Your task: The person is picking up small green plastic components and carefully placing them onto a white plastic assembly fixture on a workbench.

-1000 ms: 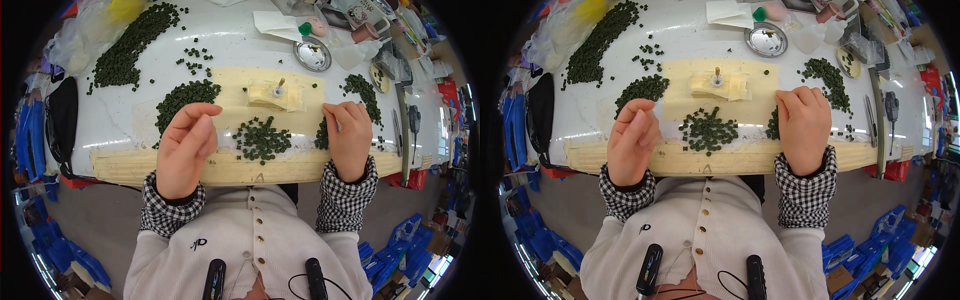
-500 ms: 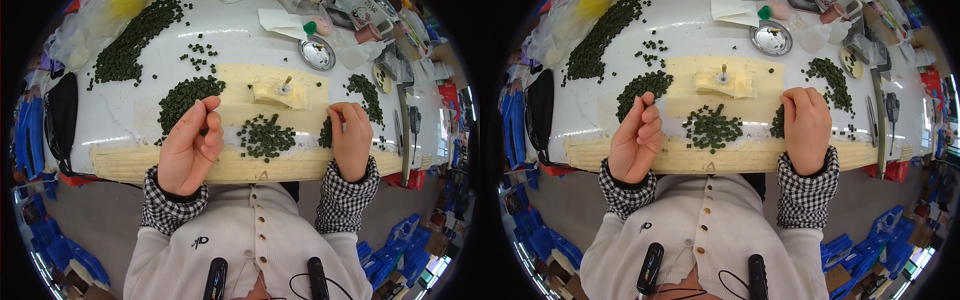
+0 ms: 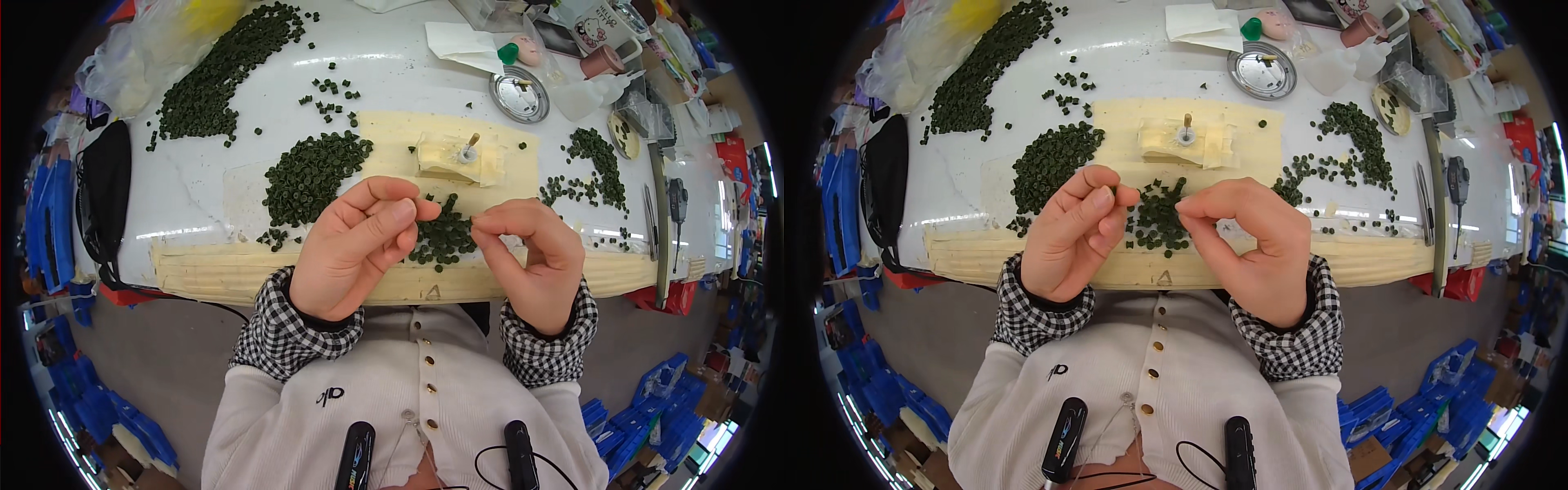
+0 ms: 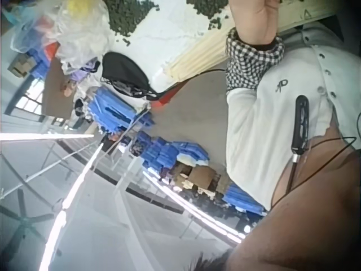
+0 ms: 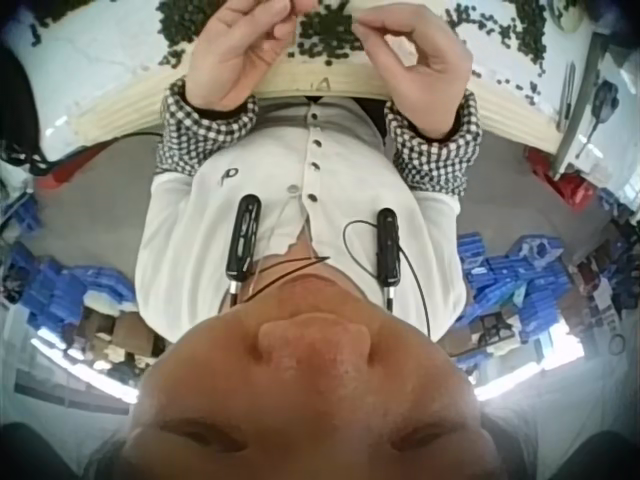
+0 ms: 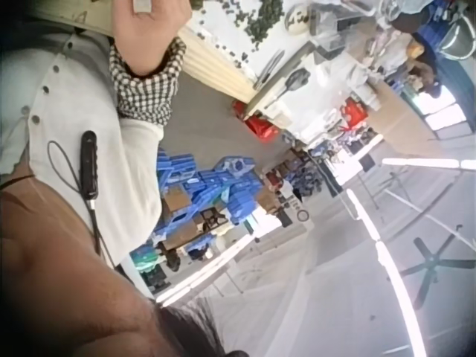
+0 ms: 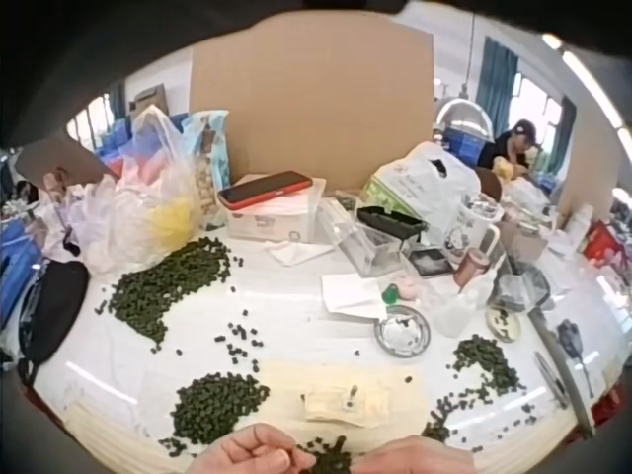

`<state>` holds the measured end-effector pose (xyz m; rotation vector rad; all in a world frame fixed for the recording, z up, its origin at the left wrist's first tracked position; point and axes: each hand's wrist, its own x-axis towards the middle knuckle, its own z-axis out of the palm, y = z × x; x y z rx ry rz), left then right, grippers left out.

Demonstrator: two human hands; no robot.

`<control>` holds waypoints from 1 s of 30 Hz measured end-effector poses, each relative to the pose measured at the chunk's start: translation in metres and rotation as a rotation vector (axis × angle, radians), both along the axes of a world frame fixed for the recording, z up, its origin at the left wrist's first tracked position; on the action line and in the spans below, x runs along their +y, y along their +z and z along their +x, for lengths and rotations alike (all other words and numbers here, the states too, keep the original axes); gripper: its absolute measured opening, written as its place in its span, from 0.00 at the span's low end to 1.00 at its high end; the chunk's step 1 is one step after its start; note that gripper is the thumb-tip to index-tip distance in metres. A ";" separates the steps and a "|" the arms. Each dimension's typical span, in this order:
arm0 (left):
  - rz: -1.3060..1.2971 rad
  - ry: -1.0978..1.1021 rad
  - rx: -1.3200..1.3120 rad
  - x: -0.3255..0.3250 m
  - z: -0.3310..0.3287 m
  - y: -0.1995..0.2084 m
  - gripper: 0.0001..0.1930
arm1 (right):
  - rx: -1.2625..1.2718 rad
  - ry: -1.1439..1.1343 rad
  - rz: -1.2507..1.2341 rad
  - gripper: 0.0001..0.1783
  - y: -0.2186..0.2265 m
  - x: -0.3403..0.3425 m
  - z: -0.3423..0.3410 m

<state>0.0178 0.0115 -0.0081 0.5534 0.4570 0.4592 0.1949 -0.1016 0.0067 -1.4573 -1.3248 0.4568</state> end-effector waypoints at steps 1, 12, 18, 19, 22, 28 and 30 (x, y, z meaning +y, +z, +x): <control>-0.002 -0.013 -0.023 0.000 0.000 -0.002 0.11 | 0.069 0.019 -0.003 0.08 0.000 0.002 -0.002; 0.054 -0.003 -0.065 -0.001 0.002 -0.012 0.11 | 0.626 0.118 -0.088 0.11 -0.014 0.009 -0.011; 0.097 0.006 -0.021 -0.001 0.000 -0.014 0.10 | 0.793 0.114 -0.145 0.10 -0.013 0.011 -0.010; 0.093 0.000 -0.030 -0.001 0.000 -0.015 0.10 | 0.830 0.107 -0.168 0.10 -0.013 0.011 -0.010; 0.093 0.011 0.029 -0.001 0.002 -0.008 0.10 | 0.872 0.116 -0.184 0.09 -0.013 0.011 -0.009; 0.256 0.009 0.103 -0.003 0.004 -0.007 0.11 | 0.799 0.102 -0.141 0.10 -0.013 0.011 -0.012; 0.288 0.018 0.103 -0.004 0.005 -0.007 0.11 | 0.742 0.092 -0.081 0.10 -0.015 0.012 -0.015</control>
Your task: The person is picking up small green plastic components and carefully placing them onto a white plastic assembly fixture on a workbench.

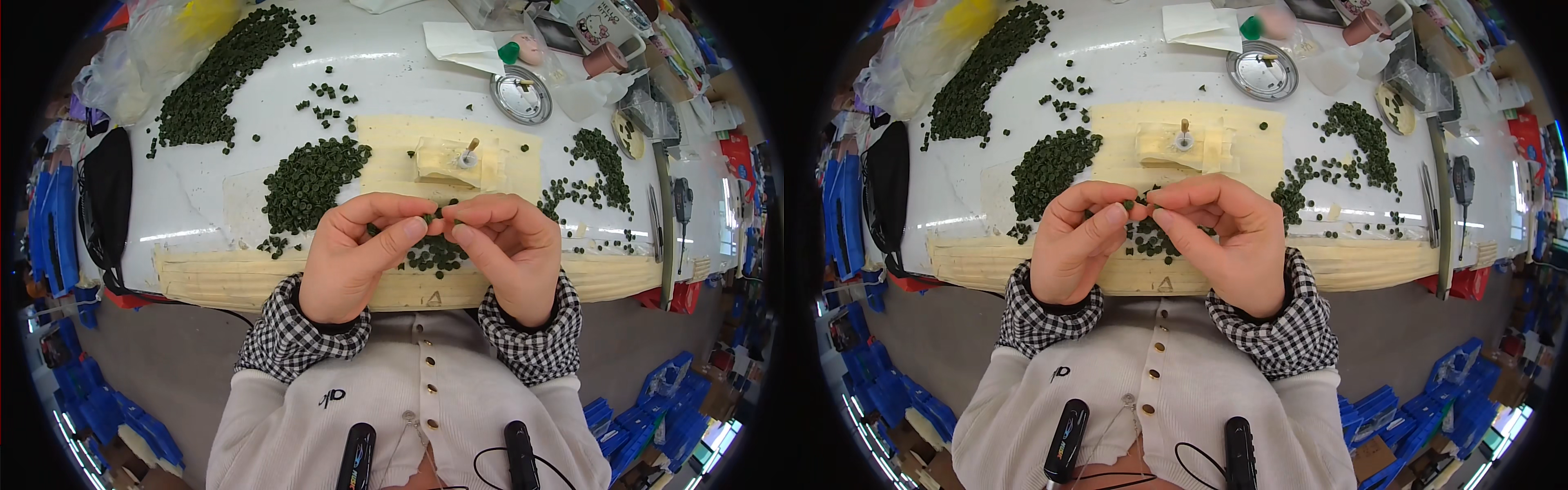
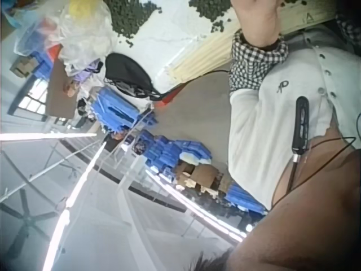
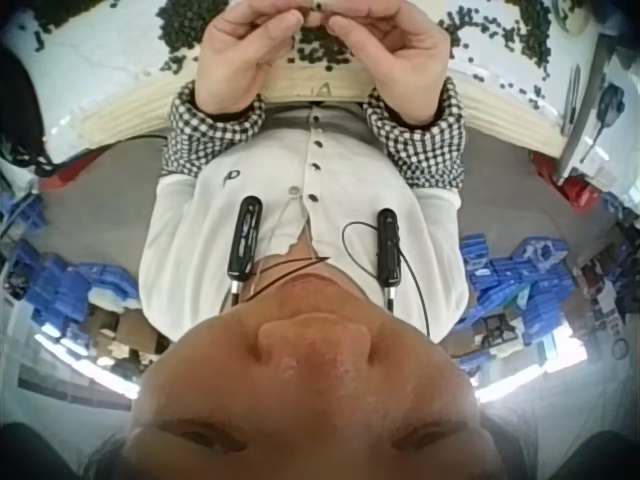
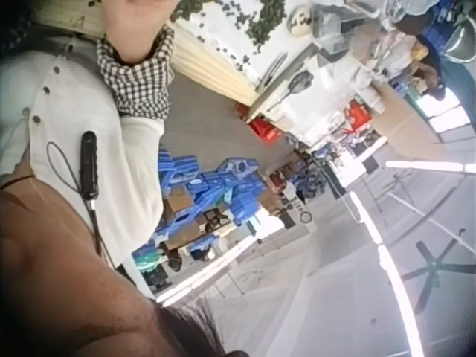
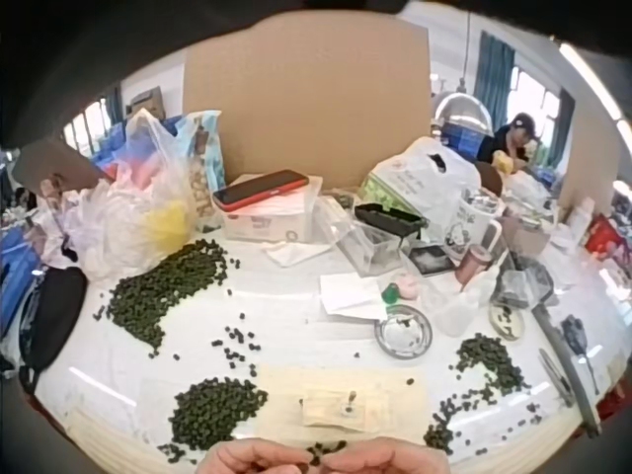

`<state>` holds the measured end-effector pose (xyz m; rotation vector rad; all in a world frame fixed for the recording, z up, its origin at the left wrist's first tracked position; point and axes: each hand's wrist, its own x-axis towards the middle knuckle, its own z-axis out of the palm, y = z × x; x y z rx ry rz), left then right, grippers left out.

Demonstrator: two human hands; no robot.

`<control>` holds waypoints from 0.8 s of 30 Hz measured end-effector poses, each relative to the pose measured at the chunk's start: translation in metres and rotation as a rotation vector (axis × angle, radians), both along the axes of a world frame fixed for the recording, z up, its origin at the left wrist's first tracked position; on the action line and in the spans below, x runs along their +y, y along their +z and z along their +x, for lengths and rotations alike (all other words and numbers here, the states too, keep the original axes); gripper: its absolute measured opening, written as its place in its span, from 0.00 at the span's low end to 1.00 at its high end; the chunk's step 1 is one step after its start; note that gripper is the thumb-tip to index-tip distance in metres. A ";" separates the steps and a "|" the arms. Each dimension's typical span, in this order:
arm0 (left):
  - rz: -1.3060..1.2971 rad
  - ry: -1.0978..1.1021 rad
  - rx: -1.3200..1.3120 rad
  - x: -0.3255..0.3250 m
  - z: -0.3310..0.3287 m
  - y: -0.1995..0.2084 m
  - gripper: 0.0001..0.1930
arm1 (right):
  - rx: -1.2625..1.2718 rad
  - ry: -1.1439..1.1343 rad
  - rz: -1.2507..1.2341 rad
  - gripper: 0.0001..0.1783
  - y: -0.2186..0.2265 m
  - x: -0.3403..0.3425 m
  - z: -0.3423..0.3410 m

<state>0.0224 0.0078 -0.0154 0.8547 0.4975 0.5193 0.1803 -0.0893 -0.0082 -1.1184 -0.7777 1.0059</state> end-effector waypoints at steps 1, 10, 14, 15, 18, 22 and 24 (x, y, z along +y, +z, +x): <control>0.005 0.004 -0.001 0.000 0.000 0.000 0.11 | -0.028 -0.013 0.028 0.10 -0.001 0.000 -0.001; 0.064 0.015 0.041 -0.002 0.001 0.000 0.10 | 0.025 0.011 0.000 0.10 -0.002 -0.001 0.002; 0.077 0.027 0.033 -0.003 0.002 0.000 0.10 | -0.020 -0.012 0.001 0.10 -0.002 0.000 0.000; 0.075 0.038 0.027 -0.003 0.002 0.001 0.10 | -0.063 -0.015 -0.002 0.10 -0.002 0.000 0.000; 0.079 0.045 0.009 -0.003 0.002 0.002 0.09 | -0.233 -0.057 -0.005 0.09 -0.001 0.001 -0.001; 0.087 0.018 0.006 -0.002 0.000 0.003 0.09 | -0.481 -0.123 0.070 0.09 -0.002 0.002 0.000; 0.079 0.018 0.000 -0.002 -0.001 0.003 0.09 | -0.500 -0.153 0.089 0.10 -0.003 0.003 -0.002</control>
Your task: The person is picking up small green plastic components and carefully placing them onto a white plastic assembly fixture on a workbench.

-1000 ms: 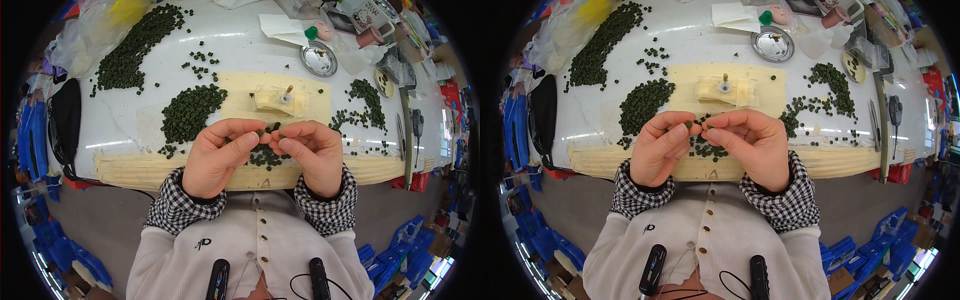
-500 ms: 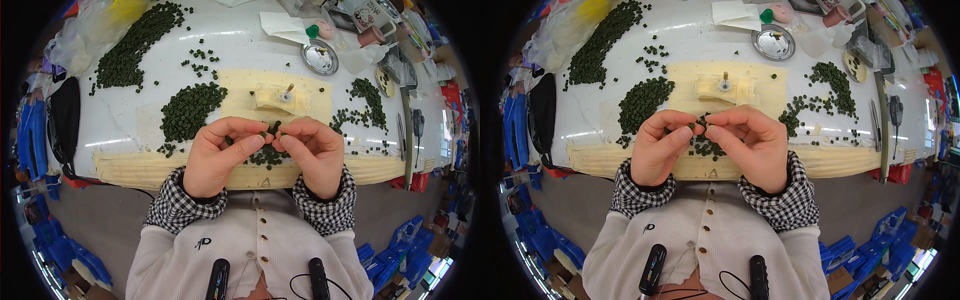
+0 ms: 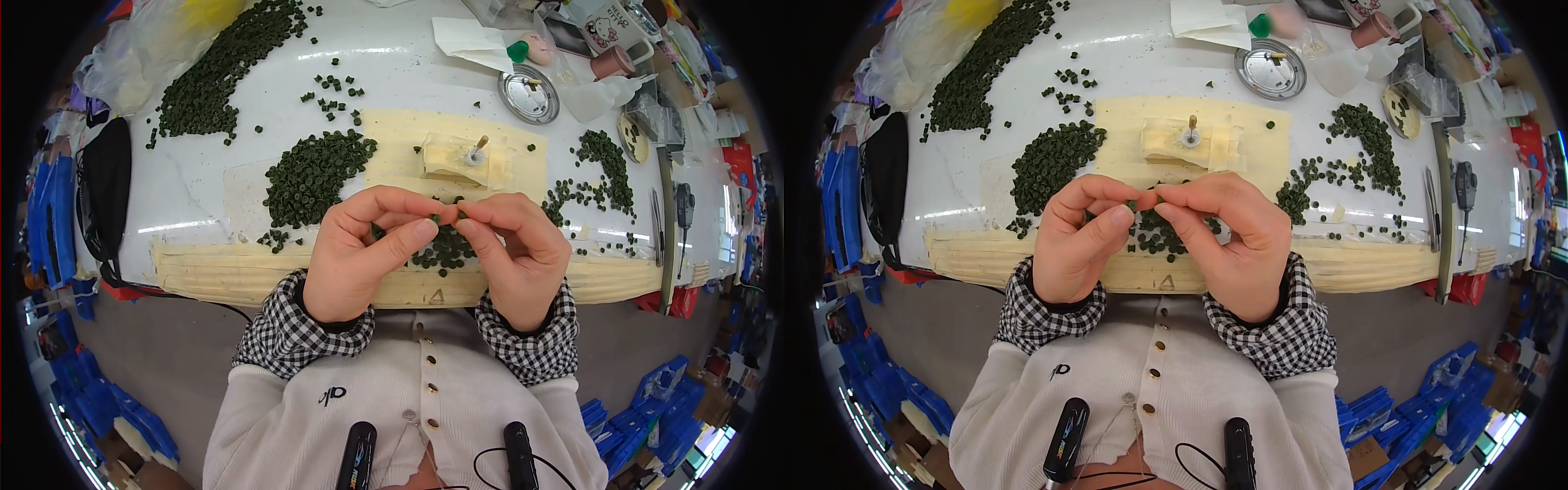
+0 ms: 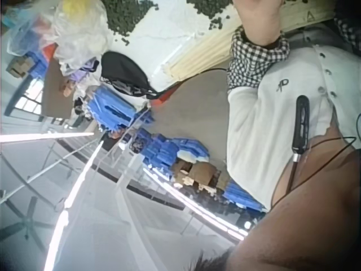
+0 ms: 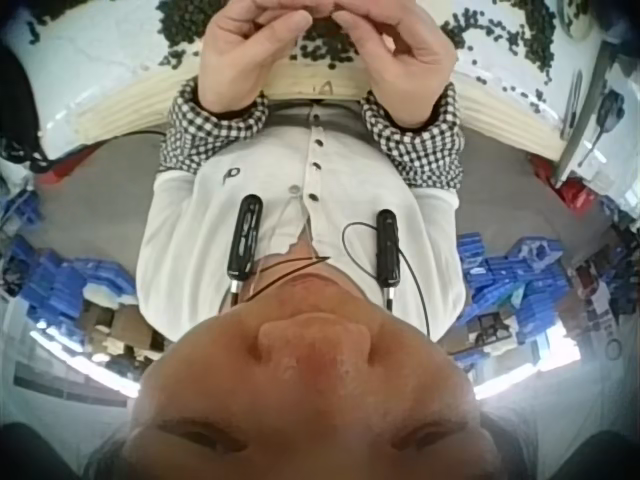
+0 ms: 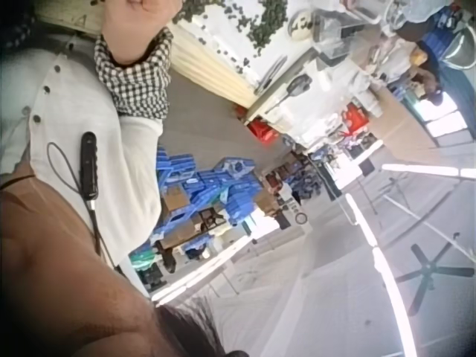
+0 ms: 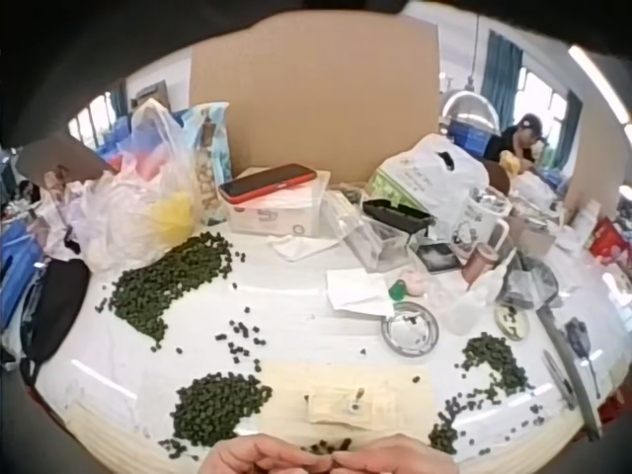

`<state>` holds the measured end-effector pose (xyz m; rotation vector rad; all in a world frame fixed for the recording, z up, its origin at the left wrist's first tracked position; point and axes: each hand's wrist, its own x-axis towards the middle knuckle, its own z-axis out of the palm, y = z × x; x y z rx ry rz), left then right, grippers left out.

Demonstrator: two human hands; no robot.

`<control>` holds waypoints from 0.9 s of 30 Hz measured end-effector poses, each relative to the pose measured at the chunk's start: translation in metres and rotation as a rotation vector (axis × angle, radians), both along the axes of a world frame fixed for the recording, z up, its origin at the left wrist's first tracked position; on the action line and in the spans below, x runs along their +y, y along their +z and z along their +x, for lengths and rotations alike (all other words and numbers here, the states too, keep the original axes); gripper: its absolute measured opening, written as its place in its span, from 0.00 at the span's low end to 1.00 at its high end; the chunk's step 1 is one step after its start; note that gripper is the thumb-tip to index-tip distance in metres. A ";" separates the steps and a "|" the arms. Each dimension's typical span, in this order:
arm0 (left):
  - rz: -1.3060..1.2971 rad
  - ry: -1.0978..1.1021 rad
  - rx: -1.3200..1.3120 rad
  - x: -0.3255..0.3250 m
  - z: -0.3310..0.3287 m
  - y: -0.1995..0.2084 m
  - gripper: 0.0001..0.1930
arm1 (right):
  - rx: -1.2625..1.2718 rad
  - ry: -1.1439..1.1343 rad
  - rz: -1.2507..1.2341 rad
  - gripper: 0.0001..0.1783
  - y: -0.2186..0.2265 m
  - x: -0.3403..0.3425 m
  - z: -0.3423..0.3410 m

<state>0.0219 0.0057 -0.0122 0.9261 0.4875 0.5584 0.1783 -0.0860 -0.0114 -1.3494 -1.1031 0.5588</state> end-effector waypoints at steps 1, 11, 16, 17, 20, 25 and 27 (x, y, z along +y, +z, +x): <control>-0.003 -0.002 0.002 0.000 0.000 0.000 0.09 | -0.011 -0.015 0.012 0.10 0.000 0.000 0.000; 0.019 0.038 0.059 -0.002 0.002 -0.003 0.08 | -0.031 0.038 0.013 0.10 0.001 -0.001 0.001; 0.020 0.072 0.076 -0.003 0.002 -0.006 0.07 | -0.016 0.070 -0.004 0.12 0.002 -0.002 -0.001; 0.030 0.081 0.076 -0.002 0.002 -0.007 0.07 | 0.001 0.070 -0.002 0.12 0.001 -0.002 -0.002; 0.065 0.113 0.082 -0.001 0.001 -0.009 0.07 | 0.019 0.079 -0.010 0.14 0.000 -0.002 -0.006; 0.032 0.186 0.041 -0.004 0.006 -0.005 0.06 | 0.063 0.098 -0.037 0.13 0.000 -0.003 -0.007; 0.035 0.158 0.056 -0.004 0.005 -0.005 0.06 | 0.258 0.138 -0.046 0.13 -0.001 -0.003 -0.006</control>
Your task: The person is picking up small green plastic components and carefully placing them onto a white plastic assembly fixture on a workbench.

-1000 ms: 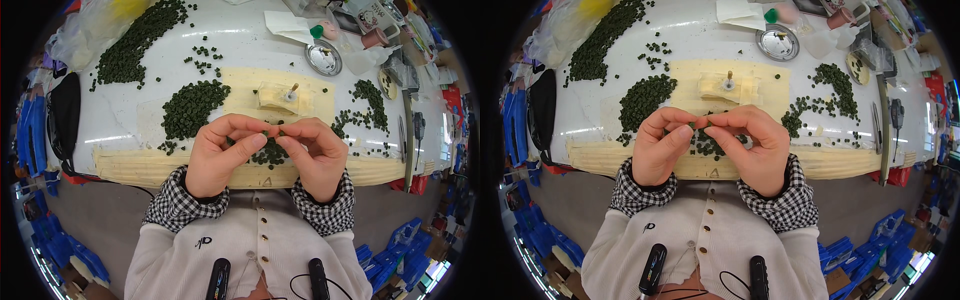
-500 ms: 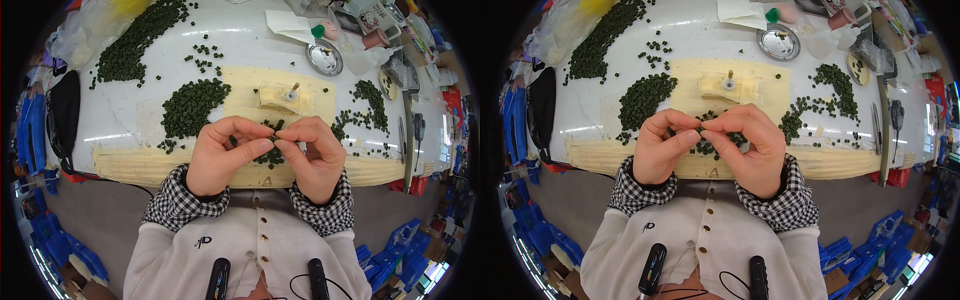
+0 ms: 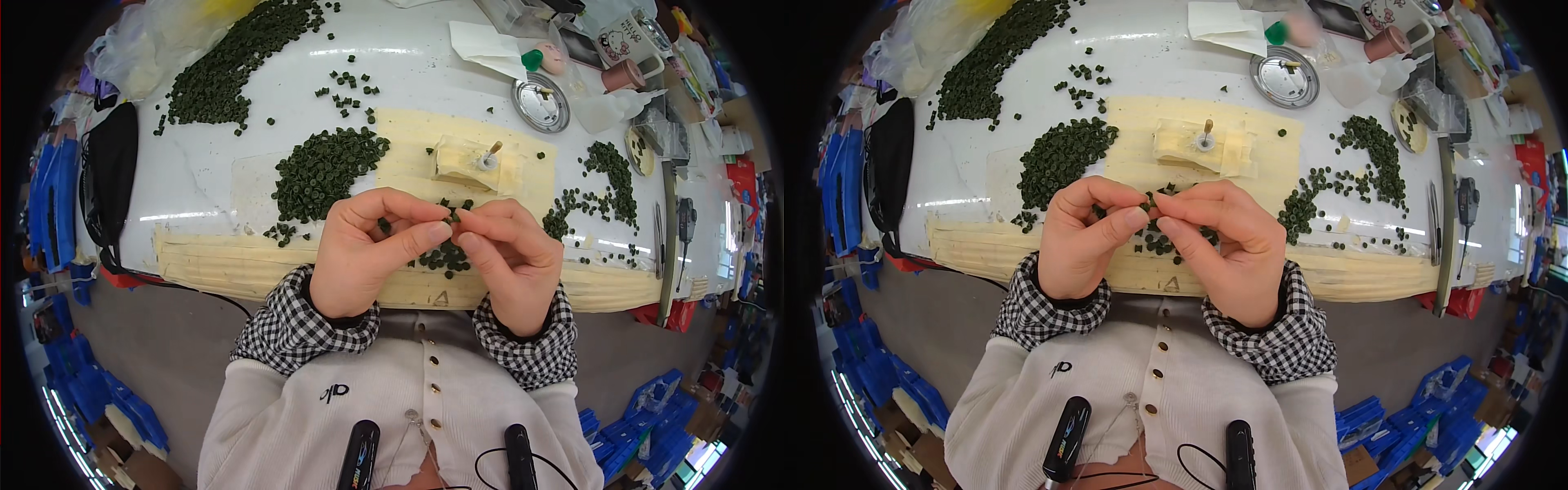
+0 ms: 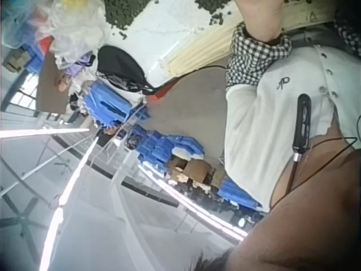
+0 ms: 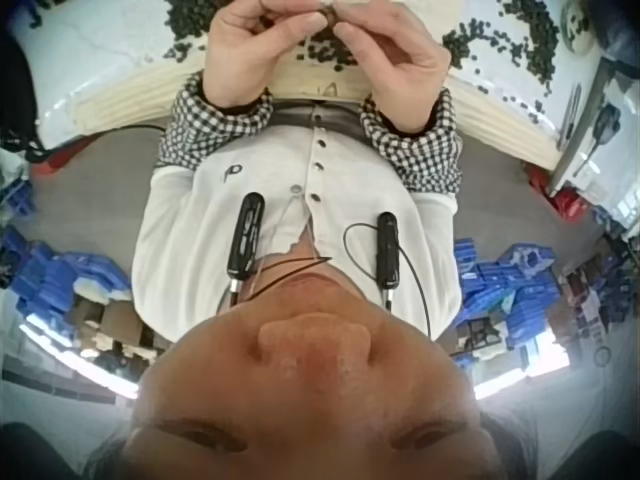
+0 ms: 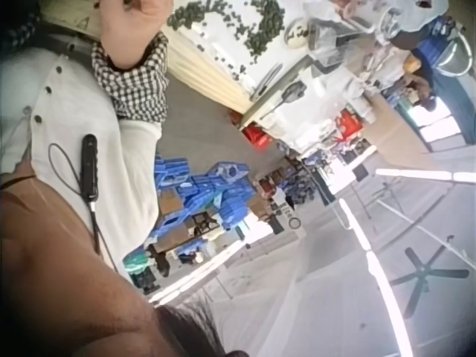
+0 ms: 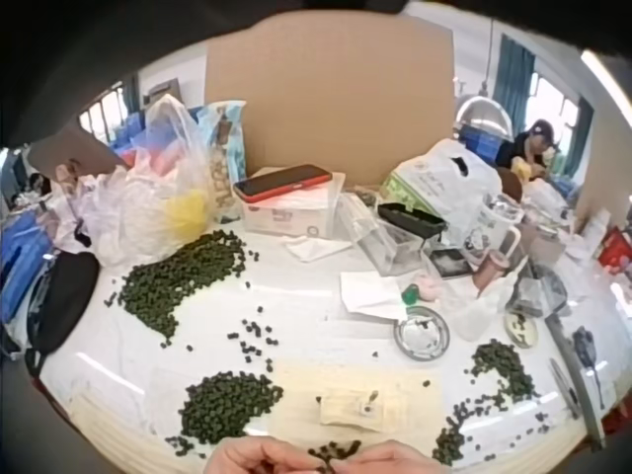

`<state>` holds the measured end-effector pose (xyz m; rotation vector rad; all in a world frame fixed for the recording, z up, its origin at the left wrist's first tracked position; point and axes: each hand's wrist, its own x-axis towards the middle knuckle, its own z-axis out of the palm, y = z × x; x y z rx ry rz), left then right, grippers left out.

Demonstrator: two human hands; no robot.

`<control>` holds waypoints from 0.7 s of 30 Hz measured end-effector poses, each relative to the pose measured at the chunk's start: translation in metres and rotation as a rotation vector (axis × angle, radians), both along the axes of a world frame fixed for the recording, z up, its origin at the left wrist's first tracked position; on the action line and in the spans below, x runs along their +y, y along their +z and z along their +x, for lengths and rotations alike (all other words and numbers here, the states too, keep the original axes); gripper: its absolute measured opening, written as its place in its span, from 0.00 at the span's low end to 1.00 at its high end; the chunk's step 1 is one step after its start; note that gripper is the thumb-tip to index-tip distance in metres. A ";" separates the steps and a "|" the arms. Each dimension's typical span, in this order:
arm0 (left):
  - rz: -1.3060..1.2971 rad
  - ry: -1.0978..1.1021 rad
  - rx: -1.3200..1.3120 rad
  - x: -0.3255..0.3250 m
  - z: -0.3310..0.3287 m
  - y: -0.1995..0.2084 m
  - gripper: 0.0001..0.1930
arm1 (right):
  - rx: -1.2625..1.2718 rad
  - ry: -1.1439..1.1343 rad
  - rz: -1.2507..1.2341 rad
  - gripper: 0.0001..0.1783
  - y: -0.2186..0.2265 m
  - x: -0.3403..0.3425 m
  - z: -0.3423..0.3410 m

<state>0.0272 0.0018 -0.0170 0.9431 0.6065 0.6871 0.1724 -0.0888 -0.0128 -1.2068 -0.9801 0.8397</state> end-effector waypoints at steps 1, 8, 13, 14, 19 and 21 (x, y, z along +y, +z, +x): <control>0.000 -0.015 0.007 0.000 0.000 0.000 0.06 | 0.097 0.018 -0.009 0.12 0.000 0.000 0.001; 0.024 -0.137 0.026 0.005 -0.008 -0.004 0.07 | -0.077 -0.010 0.024 0.12 -0.002 -0.002 0.004; -0.006 -0.061 0.005 0.003 -0.004 -0.002 0.06 | -0.268 -0.037 0.044 0.12 0.003 -0.002 0.002; 0.000 -0.055 0.006 0.003 -0.004 -0.001 0.06 | -0.237 -0.020 0.030 0.12 0.003 -0.002 0.002; 0.079 -0.074 -0.009 0.004 -0.006 -0.005 0.07 | -0.193 0.037 0.042 0.14 0.003 -0.003 0.005; 0.059 -0.040 -0.014 0.003 -0.004 -0.003 0.07 | -0.244 0.018 0.056 0.14 0.005 -0.003 0.004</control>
